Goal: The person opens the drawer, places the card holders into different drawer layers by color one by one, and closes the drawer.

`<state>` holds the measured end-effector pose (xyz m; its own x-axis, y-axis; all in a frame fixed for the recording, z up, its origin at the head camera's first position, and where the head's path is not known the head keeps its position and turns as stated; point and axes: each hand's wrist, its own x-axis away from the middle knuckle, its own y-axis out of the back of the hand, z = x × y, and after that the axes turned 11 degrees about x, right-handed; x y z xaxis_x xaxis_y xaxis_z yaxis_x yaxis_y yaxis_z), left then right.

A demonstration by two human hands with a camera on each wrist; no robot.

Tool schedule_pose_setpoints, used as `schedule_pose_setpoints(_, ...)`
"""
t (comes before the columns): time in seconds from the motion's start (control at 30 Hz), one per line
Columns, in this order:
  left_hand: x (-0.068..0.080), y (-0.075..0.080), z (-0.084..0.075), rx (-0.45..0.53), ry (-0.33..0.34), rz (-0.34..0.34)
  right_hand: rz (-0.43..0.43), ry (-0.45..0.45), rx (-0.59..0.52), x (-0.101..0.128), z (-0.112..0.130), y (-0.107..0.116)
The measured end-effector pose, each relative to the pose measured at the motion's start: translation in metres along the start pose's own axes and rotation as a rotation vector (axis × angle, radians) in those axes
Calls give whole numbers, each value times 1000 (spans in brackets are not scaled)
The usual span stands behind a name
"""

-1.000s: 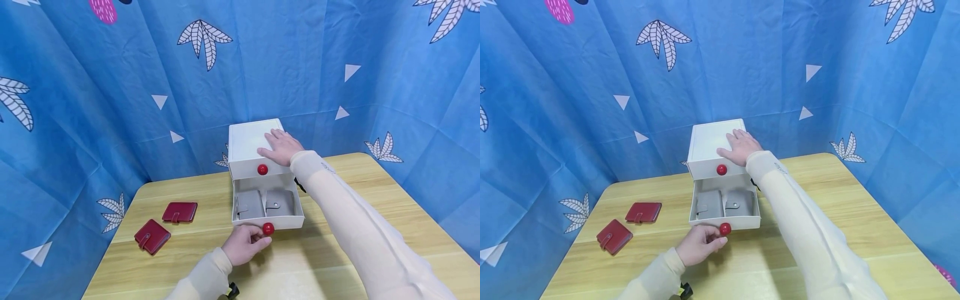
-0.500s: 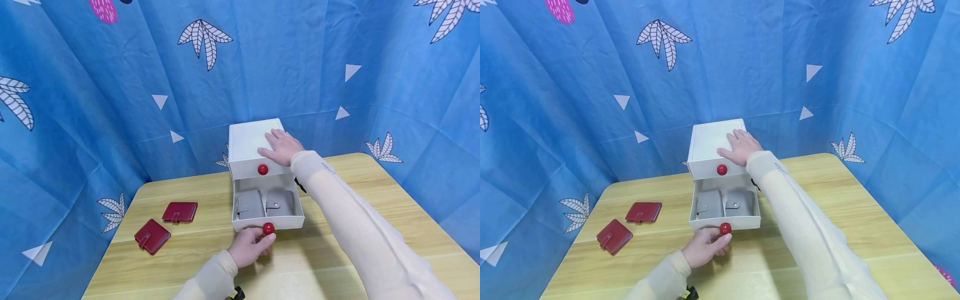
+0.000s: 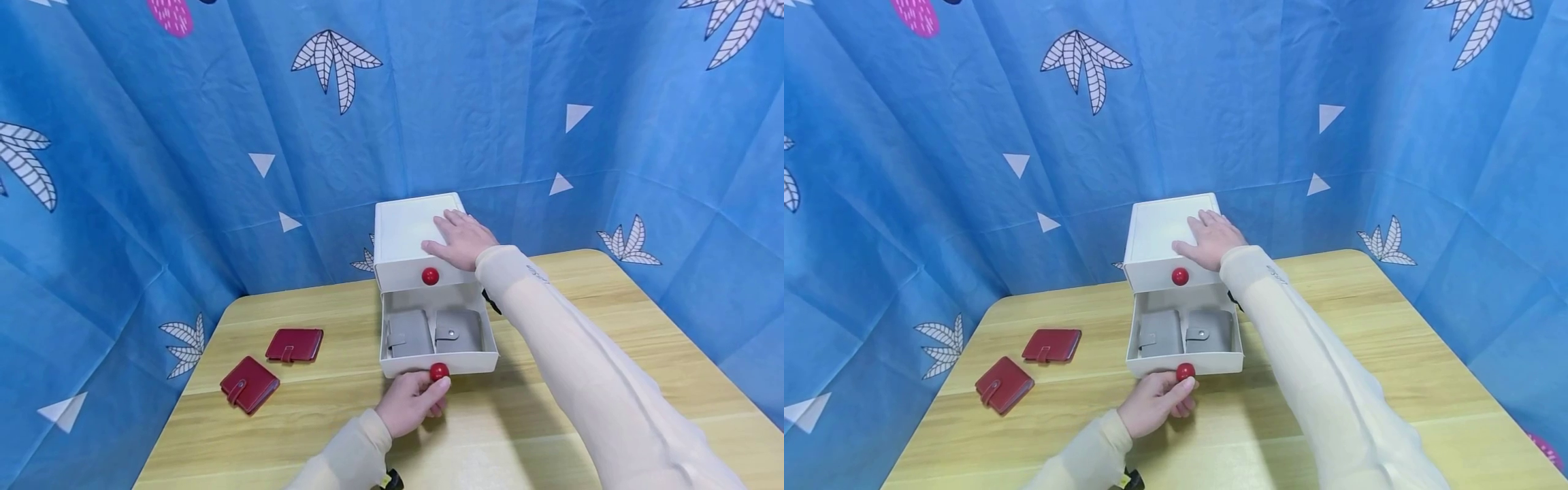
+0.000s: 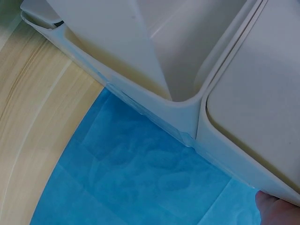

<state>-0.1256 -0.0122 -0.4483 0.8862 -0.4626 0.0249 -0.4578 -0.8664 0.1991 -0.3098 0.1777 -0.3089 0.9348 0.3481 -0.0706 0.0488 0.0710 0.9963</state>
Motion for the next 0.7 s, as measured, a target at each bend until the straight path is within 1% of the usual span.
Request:
schedule_pose_setpoints(0.1,-1,0,1,19,18,9,-2,0,2,0,0,0)
schedule_pose_setpoints(0.3,-2,-2,1,110,56,22,-6,2,-5,0,0,0)
schedule_pose_setpoints(0.43,-4,-4,1,166,88,14,-2,2,-8,1,0,0)
schedule_pose_setpoints(0.53,-4,-4,2,182,97,7,0,2,-10,0,0,0)
schedule_pose_setpoints(0.7,-4,-4,1,179,91,10,3,-1,-12,0,0,0)
